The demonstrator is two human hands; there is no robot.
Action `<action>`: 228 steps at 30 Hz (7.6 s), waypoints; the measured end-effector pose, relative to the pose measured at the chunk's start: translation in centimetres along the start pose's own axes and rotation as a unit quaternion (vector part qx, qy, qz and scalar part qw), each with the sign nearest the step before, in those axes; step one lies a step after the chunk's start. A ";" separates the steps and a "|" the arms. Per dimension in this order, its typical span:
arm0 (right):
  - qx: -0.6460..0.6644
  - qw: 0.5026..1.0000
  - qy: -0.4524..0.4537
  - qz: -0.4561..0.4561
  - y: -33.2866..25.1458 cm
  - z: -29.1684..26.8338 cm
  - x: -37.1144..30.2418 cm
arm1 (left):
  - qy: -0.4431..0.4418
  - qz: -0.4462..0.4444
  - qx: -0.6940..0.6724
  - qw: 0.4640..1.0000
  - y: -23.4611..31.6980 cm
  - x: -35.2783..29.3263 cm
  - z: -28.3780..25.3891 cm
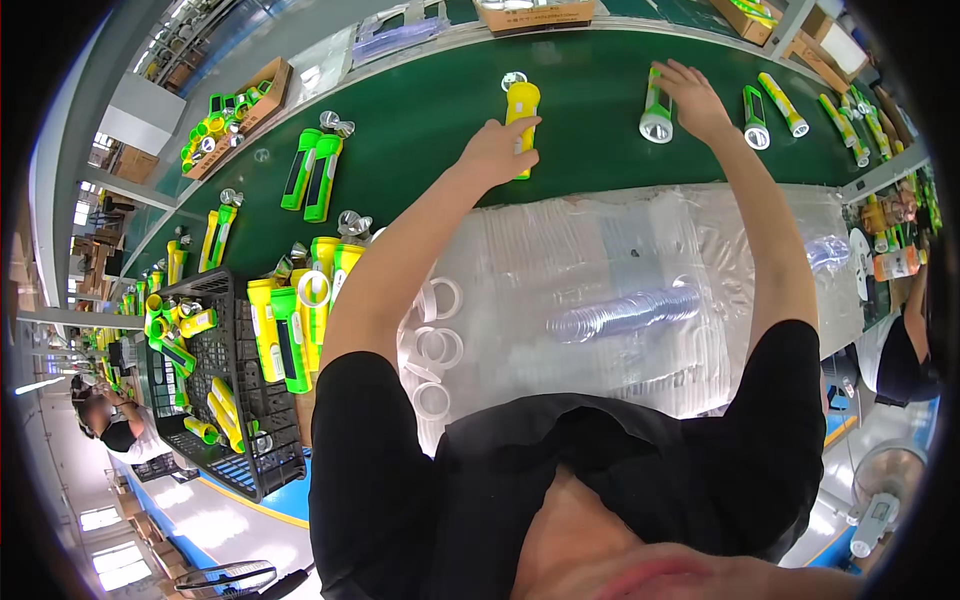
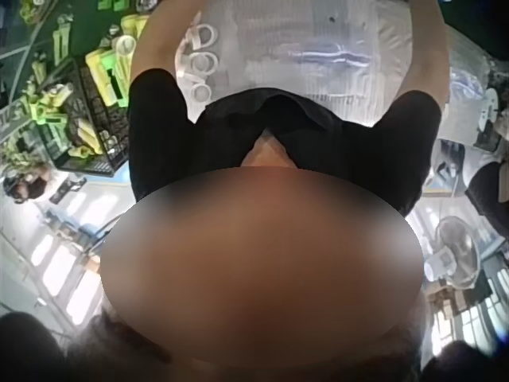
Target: Assembling plastic lens rings onto flashlight bodies on a factory assembly line.
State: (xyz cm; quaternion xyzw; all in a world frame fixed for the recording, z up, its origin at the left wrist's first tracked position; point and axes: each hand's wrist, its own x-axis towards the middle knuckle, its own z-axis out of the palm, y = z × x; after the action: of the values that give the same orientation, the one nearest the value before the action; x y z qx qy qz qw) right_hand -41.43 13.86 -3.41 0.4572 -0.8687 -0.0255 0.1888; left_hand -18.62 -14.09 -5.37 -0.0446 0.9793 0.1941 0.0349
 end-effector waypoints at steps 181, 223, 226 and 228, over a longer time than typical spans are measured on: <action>0.423 0.853 0.256 0.170 -16.0 -4.1 -2.3 | 0.264 0.070 0.037 0.961 -3.4 -10.4 -4.5; 0.842 0.510 -0.123 0.129 -34.2 -17.4 -24.5 | 0.228 0.345 -0.319 0.853 10.9 -28.1 3.1; 0.862 0.480 -0.087 0.139 -34.6 -16.8 -24.8 | 0.255 0.357 -0.252 0.863 11.6 -28.0 3.7; 0.857 0.486 -0.104 0.133 -34.3 -16.6 -24.9 | 0.266 0.375 -0.213 0.862 11.6 -27.6 4.0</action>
State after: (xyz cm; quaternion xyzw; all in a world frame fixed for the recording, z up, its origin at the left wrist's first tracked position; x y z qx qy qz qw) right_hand 4.01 16.06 -3.07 0.2663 -0.5246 0.7098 -0.3874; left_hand 7.89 0.13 -2.35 0.2698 0.8290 0.3773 -0.3124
